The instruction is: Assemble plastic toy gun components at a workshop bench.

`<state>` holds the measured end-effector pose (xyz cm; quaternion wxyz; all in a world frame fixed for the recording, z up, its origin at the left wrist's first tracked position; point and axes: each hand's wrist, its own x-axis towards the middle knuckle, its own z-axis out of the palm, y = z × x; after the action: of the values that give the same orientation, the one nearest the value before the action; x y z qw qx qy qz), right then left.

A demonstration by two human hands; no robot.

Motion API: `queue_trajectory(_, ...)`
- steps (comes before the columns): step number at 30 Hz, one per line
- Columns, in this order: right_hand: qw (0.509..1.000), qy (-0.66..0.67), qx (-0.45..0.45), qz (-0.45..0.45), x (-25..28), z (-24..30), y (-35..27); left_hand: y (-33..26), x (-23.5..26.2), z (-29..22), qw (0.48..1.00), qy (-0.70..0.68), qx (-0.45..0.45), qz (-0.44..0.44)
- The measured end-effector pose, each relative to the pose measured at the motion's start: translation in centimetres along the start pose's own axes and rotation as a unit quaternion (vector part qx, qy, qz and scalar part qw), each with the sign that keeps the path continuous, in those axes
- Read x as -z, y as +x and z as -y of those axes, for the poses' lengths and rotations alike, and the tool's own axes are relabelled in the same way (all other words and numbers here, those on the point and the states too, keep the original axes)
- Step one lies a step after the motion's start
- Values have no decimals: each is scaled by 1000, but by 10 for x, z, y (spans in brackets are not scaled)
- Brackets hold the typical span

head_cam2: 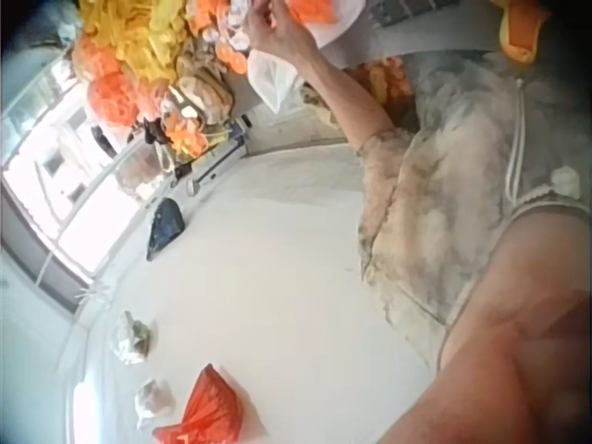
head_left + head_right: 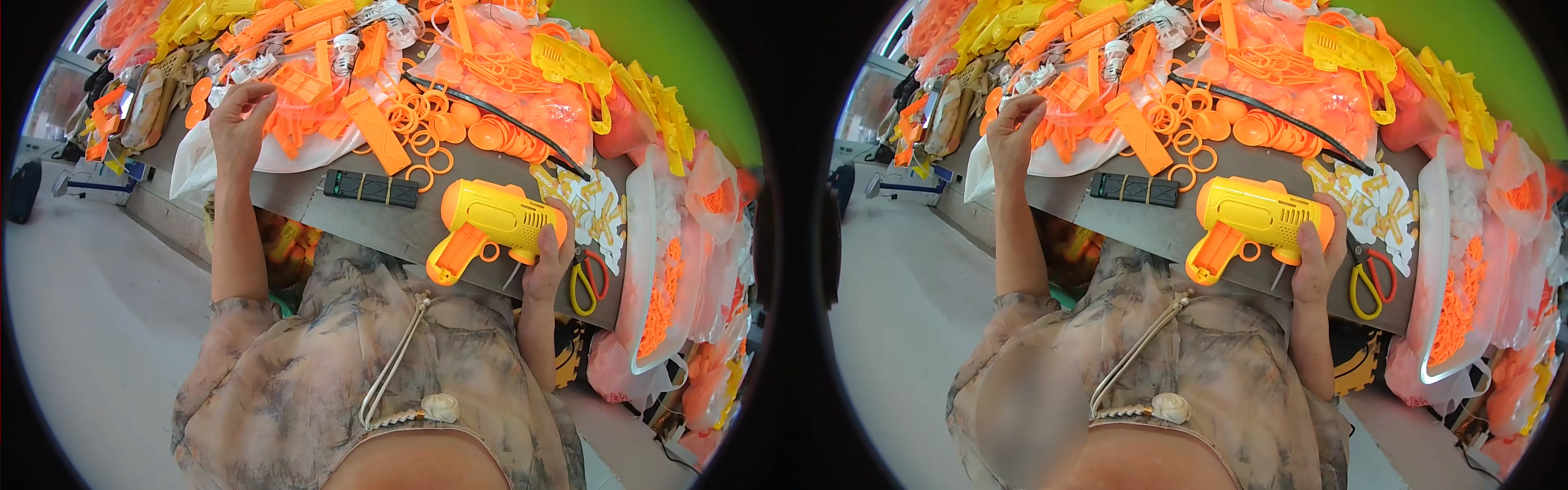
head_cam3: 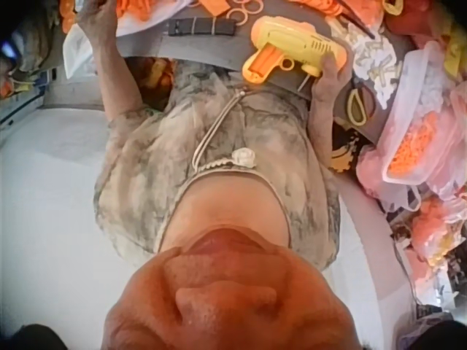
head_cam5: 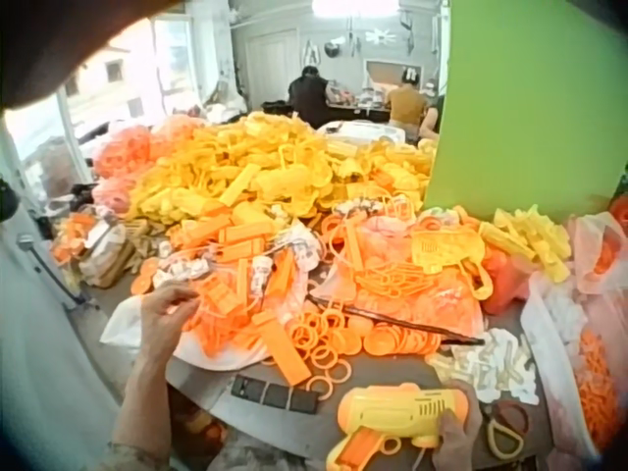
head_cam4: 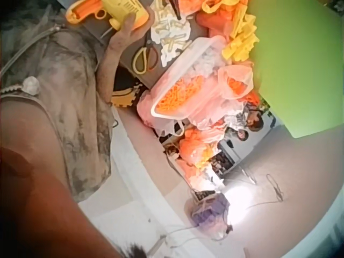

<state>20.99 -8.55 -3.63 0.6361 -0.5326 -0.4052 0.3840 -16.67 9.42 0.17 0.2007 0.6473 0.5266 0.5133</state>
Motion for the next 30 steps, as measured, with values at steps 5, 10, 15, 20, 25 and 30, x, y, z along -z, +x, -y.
queue_trajectory(5, 1000, 2, -3, 0, -2, 2, -1, 0, -1, -1, 1000, 16, 6, 0)
queue_trajectory(10, 1000, 7, -8, 4, -4, 6, -1, 9, 0, 2, 992, 117, -54, -8)
queue_trajectory(15, 1000, 2, -6, 8, -2, 2, -1, 21, 10, 3, 988, 139, -56, -34)
queue_trajectory(20, 1000, -7, 1, 10, -1, 2, -1, 29, 33, 16, 978, 191, -45, -76)
queue_trajectory(25, 1000, -2, 10, 13, 3, -2, 0, 26, 54, 30, 974, 207, -21, -88)
queue_trajectory(30, 1000, -1, -2, 2, 4, -1, -4, 30, 64, 40, 970, 216, -10, -106)
